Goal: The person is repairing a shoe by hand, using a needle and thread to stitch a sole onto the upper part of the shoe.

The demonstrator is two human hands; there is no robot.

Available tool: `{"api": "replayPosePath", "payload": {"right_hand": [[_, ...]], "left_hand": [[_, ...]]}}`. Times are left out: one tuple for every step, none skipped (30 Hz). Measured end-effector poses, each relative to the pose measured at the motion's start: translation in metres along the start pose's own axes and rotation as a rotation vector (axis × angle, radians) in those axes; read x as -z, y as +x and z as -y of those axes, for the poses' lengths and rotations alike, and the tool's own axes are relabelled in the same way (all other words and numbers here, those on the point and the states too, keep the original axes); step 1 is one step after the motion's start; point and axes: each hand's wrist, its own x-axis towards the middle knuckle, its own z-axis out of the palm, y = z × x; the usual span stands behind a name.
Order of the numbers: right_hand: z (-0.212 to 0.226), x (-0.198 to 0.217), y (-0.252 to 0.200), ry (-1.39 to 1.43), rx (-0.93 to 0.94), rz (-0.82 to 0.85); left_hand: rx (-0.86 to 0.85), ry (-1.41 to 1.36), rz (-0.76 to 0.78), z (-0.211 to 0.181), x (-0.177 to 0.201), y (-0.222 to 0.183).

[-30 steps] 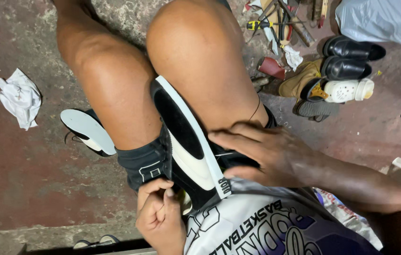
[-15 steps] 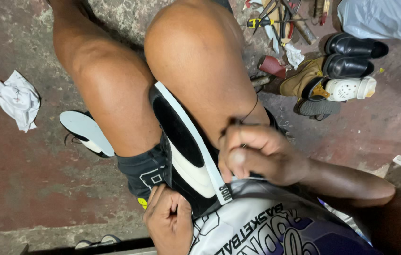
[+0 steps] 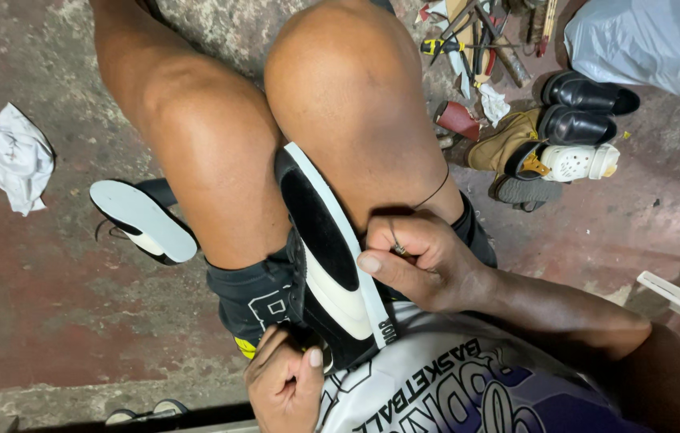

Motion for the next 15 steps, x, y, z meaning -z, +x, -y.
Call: {"api": "replayPosePath", "payload": {"right_hand": [[0.000, 0.001, 0.001, -0.025, 0.034, 0.002], [0.000, 0.001, 0.001, 0.038, -0.010, 0.002], [-0.001, 0.002, 0.000, 0.100, -0.055, 0.002], [0.000, 0.002, -0.003, 0.165, -0.105, 0.005], [-0.001, 0.003, -0.004, 0.194, -0.132, 0.000], [-0.001, 0.003, -0.007, 0.224, -0.168, -0.005], [-0.001, 0.002, -0.011, 0.253, -0.203, -0.009], [-0.001, 0.001, -0.013, 0.267, -0.201, -0.022], [0.000, 0.000, -0.016, 0.280, -0.198, -0.034], [0.000, 0.001, -0.015, 0.292, -0.187, -0.036], [-0.001, 0.005, -0.014, 0.345, -0.141, -0.032], [0.000, 0.005, -0.016, 0.408, -0.109, -0.030], [0.001, 0.005, -0.018, 0.471, -0.076, -0.028], [0.001, 0.004, -0.021, 0.450, -0.081, -0.036], [0.002, 0.003, -0.024, 0.429, -0.085, -0.045]], "left_hand": [[0.006, 0.041, 0.010, -0.003, 0.000, 0.004], [0.014, 0.083, 0.019, -0.007, 0.000, 0.007], [0.022, 0.125, 0.027, -0.012, 0.001, 0.011], [-0.071, 0.181, 0.041, -0.018, 0.001, 0.013], [-0.164, 0.236, 0.054, -0.025, 0.000, 0.016], [-0.249, 0.290, 0.072, -0.032, -0.002, 0.017], [-0.246, 0.357, 0.066, -0.040, -0.008, 0.014], [-0.261, 0.424, 0.061, -0.045, -0.014, 0.014], [-0.275, 0.491, 0.055, -0.049, -0.018, 0.015], [-0.216, 0.470, 0.048, -0.052, -0.024, 0.017], [-0.159, 0.447, 0.042, -0.053, -0.030, 0.019], [-0.089, 0.426, 0.046, -0.055, -0.033, 0.017], [-0.107, 0.379, 0.056, -0.056, -0.037, 0.016], [-0.135, 0.329, 0.078, -0.053, -0.038, 0.017], [-0.161, 0.280, 0.099, -0.051, -0.039, 0.016]]}}
